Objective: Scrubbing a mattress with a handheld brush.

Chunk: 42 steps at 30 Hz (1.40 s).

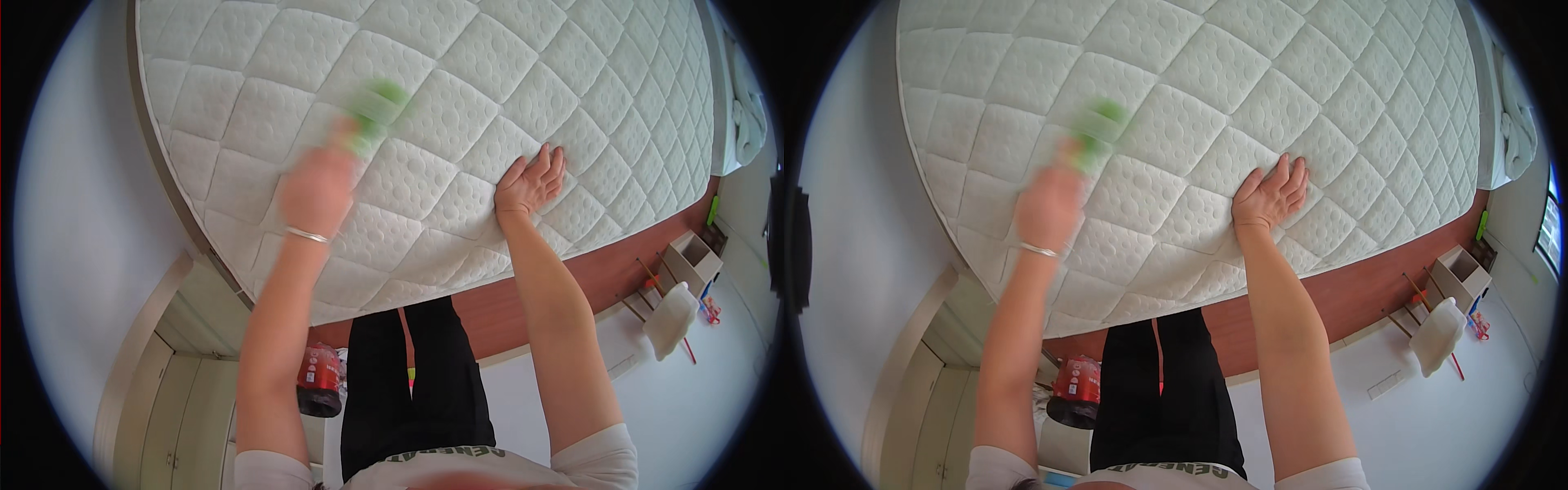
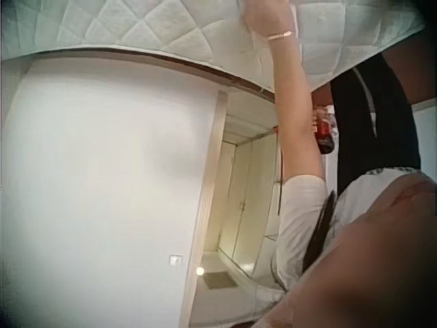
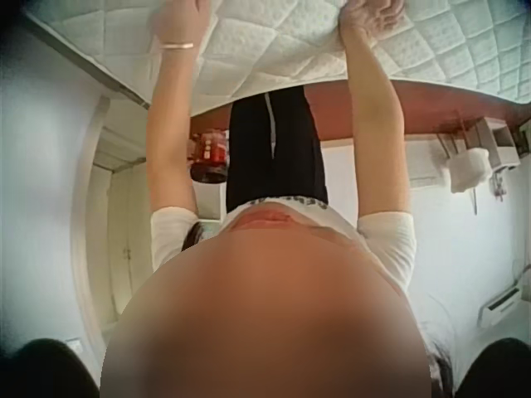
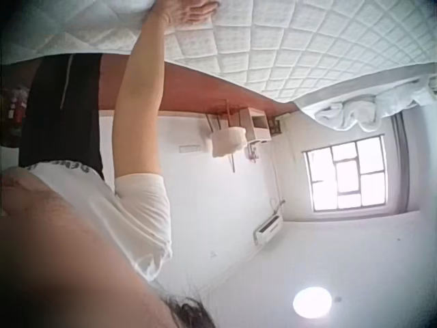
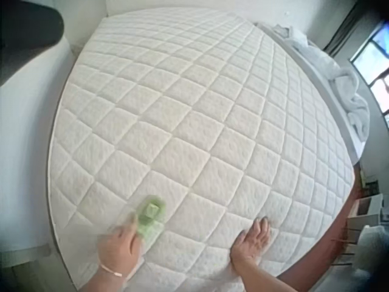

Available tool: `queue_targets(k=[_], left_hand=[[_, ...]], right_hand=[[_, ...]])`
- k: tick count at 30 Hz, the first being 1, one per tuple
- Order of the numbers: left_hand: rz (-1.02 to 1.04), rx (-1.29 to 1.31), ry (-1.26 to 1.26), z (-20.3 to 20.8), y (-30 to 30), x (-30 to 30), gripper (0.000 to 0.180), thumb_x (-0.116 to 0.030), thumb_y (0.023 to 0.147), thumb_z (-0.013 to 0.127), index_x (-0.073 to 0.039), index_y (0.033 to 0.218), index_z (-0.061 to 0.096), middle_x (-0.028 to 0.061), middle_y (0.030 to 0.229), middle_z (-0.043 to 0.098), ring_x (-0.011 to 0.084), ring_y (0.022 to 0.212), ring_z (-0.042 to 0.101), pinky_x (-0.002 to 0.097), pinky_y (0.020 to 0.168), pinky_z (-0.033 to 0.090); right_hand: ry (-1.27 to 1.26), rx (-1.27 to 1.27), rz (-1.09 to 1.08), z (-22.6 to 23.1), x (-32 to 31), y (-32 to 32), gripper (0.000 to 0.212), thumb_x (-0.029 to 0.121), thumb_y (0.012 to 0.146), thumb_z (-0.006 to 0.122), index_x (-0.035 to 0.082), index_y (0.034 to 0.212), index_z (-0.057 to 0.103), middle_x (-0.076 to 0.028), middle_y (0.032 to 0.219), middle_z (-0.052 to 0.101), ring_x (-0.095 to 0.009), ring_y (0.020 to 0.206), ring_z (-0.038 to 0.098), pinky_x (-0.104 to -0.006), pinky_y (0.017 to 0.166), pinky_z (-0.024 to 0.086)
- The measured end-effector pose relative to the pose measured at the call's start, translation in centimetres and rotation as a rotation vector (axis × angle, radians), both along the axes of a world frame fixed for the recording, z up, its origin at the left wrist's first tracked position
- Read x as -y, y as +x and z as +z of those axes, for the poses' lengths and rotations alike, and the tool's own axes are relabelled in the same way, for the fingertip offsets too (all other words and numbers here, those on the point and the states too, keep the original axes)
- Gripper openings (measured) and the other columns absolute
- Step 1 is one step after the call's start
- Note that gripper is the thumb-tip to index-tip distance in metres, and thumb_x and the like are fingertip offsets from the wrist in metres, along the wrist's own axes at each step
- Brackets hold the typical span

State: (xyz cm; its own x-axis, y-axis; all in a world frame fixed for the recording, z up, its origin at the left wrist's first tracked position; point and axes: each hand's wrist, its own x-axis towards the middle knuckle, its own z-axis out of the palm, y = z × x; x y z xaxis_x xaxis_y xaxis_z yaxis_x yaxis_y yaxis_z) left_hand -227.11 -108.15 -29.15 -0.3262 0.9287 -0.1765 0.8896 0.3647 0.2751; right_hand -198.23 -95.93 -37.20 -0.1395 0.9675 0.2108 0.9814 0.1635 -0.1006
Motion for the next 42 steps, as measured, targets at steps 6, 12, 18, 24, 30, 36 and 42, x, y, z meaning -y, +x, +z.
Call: queue_targets(k=[6, 12, 18, 24, 30, 36, 42], left_hand=[[-0.001, 0.237, -0.049, 0.2, 5.4, 0.8, 0.045, -0.021, 0.086, 0.059, -0.017, 0.130, 0.053, 0.0102, 0.076, 0.061, 0.0287, 0.066, 0.061, 0.0423, 0.056, 0.048], [-0.007, 0.036, -0.024, 1.5, -2.4, 1.7, 0.046, -0.026, 0.089, 0.051, -0.022, 0.135, 0.048, 0.0090, 0.073, 0.060, 0.0293, 0.063, 0.060, 0.0430, 0.058, 0.049], [-0.129, 0.275, -0.281, 2.1, 1.2, 5.2, 0.042, -0.024, 0.090, 0.056, -0.012, 0.130, 0.054, 0.0144, 0.082, 0.066, 0.0334, 0.068, 0.061, 0.0440, 0.061, 0.049], [0.529, 0.080, 0.007, 1.5, -9.8, 6.7, 0.041, -0.023, 0.091, 0.054, -0.013, 0.132, 0.052, 0.0164, 0.078, 0.065, 0.0361, 0.068, 0.061, 0.0452, 0.060, 0.049], [0.013, 0.367, -0.361, 3.6, -3.1, 8.2, 0.051, -0.024, 0.091, 0.055, -0.017, 0.140, 0.043, 0.0189, 0.088, 0.064, 0.0369, 0.072, 0.061, 0.0436, 0.064, 0.050], [0.755, -0.061, 0.051, 1.3, -10.6, 14.5, 0.045, -0.024, 0.087, 0.056, -0.021, 0.132, 0.052, 0.0105, 0.070, 0.059, 0.0319, 0.063, 0.059, 0.0458, 0.057, 0.047], [0.132, 0.036, -0.201, 3.3, -8.7, 12.7, 0.029, -0.022, 0.087, 0.055, -0.015, 0.114, 0.061, 0.0117, 0.074, 0.062, 0.0313, 0.069, 0.062, 0.0448, 0.059, 0.048]], right_hand=[[-0.004, 0.002, 0.004, -0.4, 0.3, 0.0, 0.055, 0.029, 0.086, 0.048, 0.007, 0.135, 0.034, -0.015, 0.145, 0.027, -0.036, 0.136, 0.021, -0.0501, 0.109, 0.014], [0.018, -0.011, 0.009, -0.4, 0.2, -0.6, 0.055, 0.029, 0.086, 0.048, 0.006, 0.135, 0.036, -0.016, 0.145, 0.029, -0.036, 0.136, 0.023, -0.0501, 0.109, 0.015], [0.010, 0.018, 0.000, -0.7, 0.4, -0.4, 0.055, 0.031, 0.088, 0.045, 0.006, 0.136, 0.036, -0.016, 0.146, 0.029, -0.036, 0.136, 0.023, -0.0499, 0.109, 0.016], [0.038, 0.052, 0.011, -1.1, 0.8, -0.4, 0.053, 0.033, 0.091, 0.041, 0.007, 0.137, 0.034, -0.016, 0.146, 0.029, -0.036, 0.135, 0.024, -0.0496, 0.108, 0.018], [0.048, 0.064, 0.002, -1.2, 0.6, 0.2, 0.052, 0.035, 0.094, 0.039, 0.008, 0.138, 0.034, -0.015, 0.146, 0.029, -0.036, 0.135, 0.025, -0.0499, 0.107, 0.019], [0.082, 0.034, 0.040, -1.2, 1.0, -0.5, 0.051, 0.039, 0.095, 0.036, 0.008, 0.136, 0.037, -0.015, 0.145, 0.031, -0.034, 0.134, 0.028, -0.0489, 0.107, 0.021], [0.102, 0.069, 0.032, -1.5, 0.3, 0.4, 0.050, 0.039, 0.096, 0.034, 0.009, 0.136, 0.037, -0.013, 0.146, 0.032, -0.031, 0.134, 0.029, -0.0470, 0.105, 0.023]])
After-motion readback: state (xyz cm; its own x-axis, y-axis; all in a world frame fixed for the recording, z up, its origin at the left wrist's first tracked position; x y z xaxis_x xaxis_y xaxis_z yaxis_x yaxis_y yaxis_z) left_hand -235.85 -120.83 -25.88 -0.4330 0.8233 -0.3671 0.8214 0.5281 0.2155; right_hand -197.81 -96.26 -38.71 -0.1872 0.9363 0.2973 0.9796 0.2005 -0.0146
